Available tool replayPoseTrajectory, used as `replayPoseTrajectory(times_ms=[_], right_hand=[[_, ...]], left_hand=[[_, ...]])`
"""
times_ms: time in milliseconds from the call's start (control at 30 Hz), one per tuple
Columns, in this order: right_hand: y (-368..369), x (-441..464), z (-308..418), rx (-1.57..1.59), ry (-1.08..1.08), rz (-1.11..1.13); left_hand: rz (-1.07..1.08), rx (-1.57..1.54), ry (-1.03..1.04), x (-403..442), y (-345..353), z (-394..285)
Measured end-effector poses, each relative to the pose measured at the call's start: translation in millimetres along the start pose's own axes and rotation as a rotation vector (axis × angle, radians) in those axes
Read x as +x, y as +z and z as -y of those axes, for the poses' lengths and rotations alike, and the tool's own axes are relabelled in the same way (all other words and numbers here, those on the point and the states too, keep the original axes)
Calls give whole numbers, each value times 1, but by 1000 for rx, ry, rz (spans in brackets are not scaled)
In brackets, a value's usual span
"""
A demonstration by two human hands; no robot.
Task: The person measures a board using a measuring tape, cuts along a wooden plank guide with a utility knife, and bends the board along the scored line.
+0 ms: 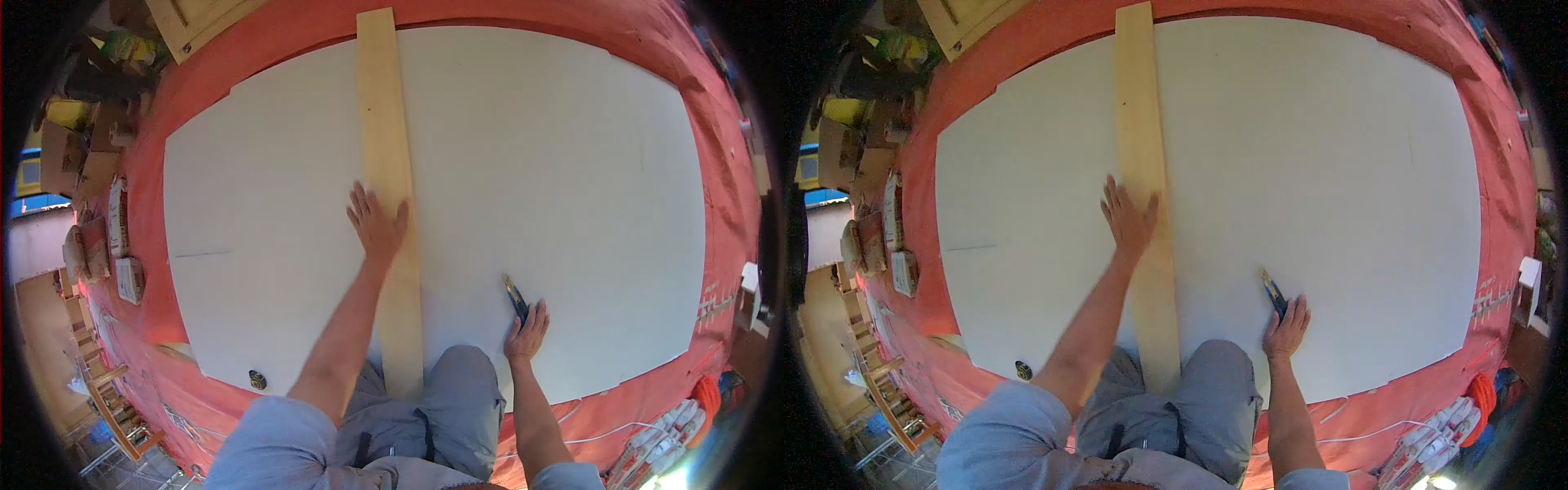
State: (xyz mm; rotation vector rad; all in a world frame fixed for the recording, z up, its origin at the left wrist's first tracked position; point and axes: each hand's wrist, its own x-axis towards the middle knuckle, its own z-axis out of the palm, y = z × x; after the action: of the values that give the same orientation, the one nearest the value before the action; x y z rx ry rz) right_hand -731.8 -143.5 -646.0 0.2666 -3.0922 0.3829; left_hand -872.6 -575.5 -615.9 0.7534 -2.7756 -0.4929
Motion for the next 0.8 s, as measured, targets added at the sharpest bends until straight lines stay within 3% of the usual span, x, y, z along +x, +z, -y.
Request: replayPoseTrajectory(times_ms=[133, 233, 433, 467, 500, 533, 567, 633, 667, 733, 767, 800], right_hand=[[3, -1, 0, -11, 11, 33], [4, 4, 1, 9, 16, 28], [13, 2, -3, 54, 87, 66], [13, -3, -1, 58, 145, 88], [29, -19, -12, 65, 67, 23], [22, -23, -13, 75, 250, 193], [18, -23, -14, 12, 136, 174], [-13, -5, 7, -28, 150, 230], [-17, 1, 15, 13, 229, 286], [-24, 5, 23, -49, 250, 348], [-33, 10, 29, -42, 213, 301], [-49, 26, 44, -70, 206, 282]], left_hand=[[66, -36, -165, 141, 13, -21], [128, 5, -191, 189, 29, -29], [-87, 105, -62, 184, 75, -18], [-74, 198, -27, 187, 76, -7], [-47, 243, 35, 188, 85, 0], [-54, 173, 63, 185, 101, 9], [-59, 104, 91, 181, 116, 18], [-96, 121, 53, 179, 66, -19], [-23, 406, 147, 181, 73, -4], [-47, 281, 145, 181, 76, -2], [-43, -208, -27, 181, 74, -5], [11, -404, -156, 184, 41, -34]])
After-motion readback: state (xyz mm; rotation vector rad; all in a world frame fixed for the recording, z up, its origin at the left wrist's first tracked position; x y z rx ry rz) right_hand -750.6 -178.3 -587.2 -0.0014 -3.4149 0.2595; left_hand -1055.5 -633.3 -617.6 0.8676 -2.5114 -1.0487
